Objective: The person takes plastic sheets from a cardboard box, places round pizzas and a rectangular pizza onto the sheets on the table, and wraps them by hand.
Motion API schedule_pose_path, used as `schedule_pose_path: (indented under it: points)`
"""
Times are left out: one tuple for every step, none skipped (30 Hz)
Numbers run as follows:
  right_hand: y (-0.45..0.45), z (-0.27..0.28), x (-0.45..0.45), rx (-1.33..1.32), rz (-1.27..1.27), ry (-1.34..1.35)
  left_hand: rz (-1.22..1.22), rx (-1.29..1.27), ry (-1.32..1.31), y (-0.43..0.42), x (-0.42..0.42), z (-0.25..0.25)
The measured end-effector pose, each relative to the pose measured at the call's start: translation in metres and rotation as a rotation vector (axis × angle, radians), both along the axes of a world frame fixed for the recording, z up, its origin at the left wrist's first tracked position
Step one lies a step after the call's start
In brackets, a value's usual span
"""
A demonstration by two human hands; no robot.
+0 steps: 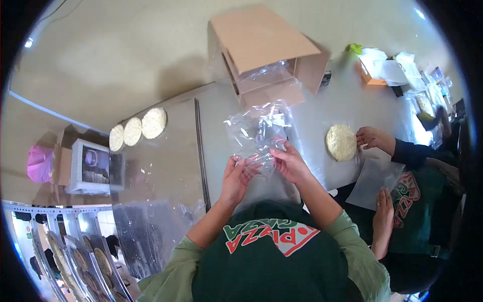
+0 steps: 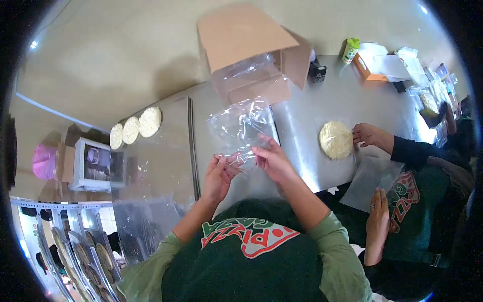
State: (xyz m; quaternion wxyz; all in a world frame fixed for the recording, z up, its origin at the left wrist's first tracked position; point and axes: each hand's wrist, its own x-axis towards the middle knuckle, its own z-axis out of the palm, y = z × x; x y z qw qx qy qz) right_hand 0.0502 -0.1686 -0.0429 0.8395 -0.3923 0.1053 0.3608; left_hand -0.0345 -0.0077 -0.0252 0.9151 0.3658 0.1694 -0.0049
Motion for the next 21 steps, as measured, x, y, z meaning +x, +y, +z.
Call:
schedule_pose_path:
  points:
    - [0.009,0.009,-0.003,-0.078,-0.069,0.060,0.022,-0.038,0.039,0.008,-0.009,0.000]
    - [0.007,-0.003,0.001,-0.042,-0.139,0.057,0.087,-0.024,0.048,0.016,-0.017,-0.004]
    - [0.000,-0.023,0.008,-0.006,-0.207,0.058,0.154,-0.008,0.062,0.024,-0.024,-0.010]
    - [-0.002,-0.028,0.010,0.030,-0.276,0.061,0.220,0.011,0.076,0.033,-0.031,-0.016]
    - [-0.006,-0.030,0.010,-0.110,-0.293,-0.001,0.253,0.006,0.093,0.042,-0.035,-0.021]
    - [-0.009,-0.013,0.011,-0.246,-0.307,-0.071,0.259,0.021,0.121,0.046,-0.038,-0.021]
    - [-0.009,0.000,0.011,-0.382,-0.317,-0.144,0.266,0.035,0.150,0.049,-0.041,-0.019]
    - [-0.005,0.006,0.005,-0.507,-0.227,-0.382,0.274,0.050,0.179,0.050,-0.044,-0.017]
    - [0.000,0.011,-0.006,-0.621,-0.135,-0.624,0.278,0.046,0.190,0.048,-0.046,-0.014]
    - [0.006,0.021,-0.017,-0.728,-0.044,-0.869,0.279,0.043,0.199,0.043,-0.046,-0.011]
    - [0.011,0.035,-0.027,-0.824,0.060,-1.200,0.276,0.040,0.205,0.037,-0.045,-0.009]
    - [0.019,0.042,-0.036,-0.867,0.114,-1.365,0.282,0.009,0.192,0.030,-0.042,-0.009]
    - [0.028,0.048,-0.044,-0.902,0.151,-1.532,0.283,-0.022,0.177,0.023,-0.041,-0.009]
    - [0.036,0.046,-0.052,-0.895,0.133,-1.527,0.281,-0.051,0.163,0.017,-0.040,-0.009]
    - [0.037,0.041,-0.056,-0.889,0.113,-1.524,0.246,-0.069,0.130,0.012,-0.040,-0.009]
    - [0.032,0.035,-0.055,-0.776,0.128,-1.292,0.210,-0.088,0.096,0.007,-0.040,-0.007]
    - [0.028,0.026,-0.051,-0.657,0.144,-1.062,0.178,-0.105,0.061,0.003,-0.040,-0.006]
    - [0.024,0.018,-0.047,-0.536,0.159,-0.830,0.256,0.216,0.058,-0.001,-0.041,-0.004]
    - [0.018,0.009,-0.040,-0.457,0.159,-0.720,0.330,0.540,0.054,-0.003,-0.042,0.000]
    - [0.008,0.001,-0.029,-0.379,0.158,-0.611,0.398,0.865,0.047,-0.003,-0.043,0.003]
    - [0.000,-0.002,-0.021,-0.303,0.153,-0.503,0.358,1.405,-0.070,0.005,-0.046,0.004]
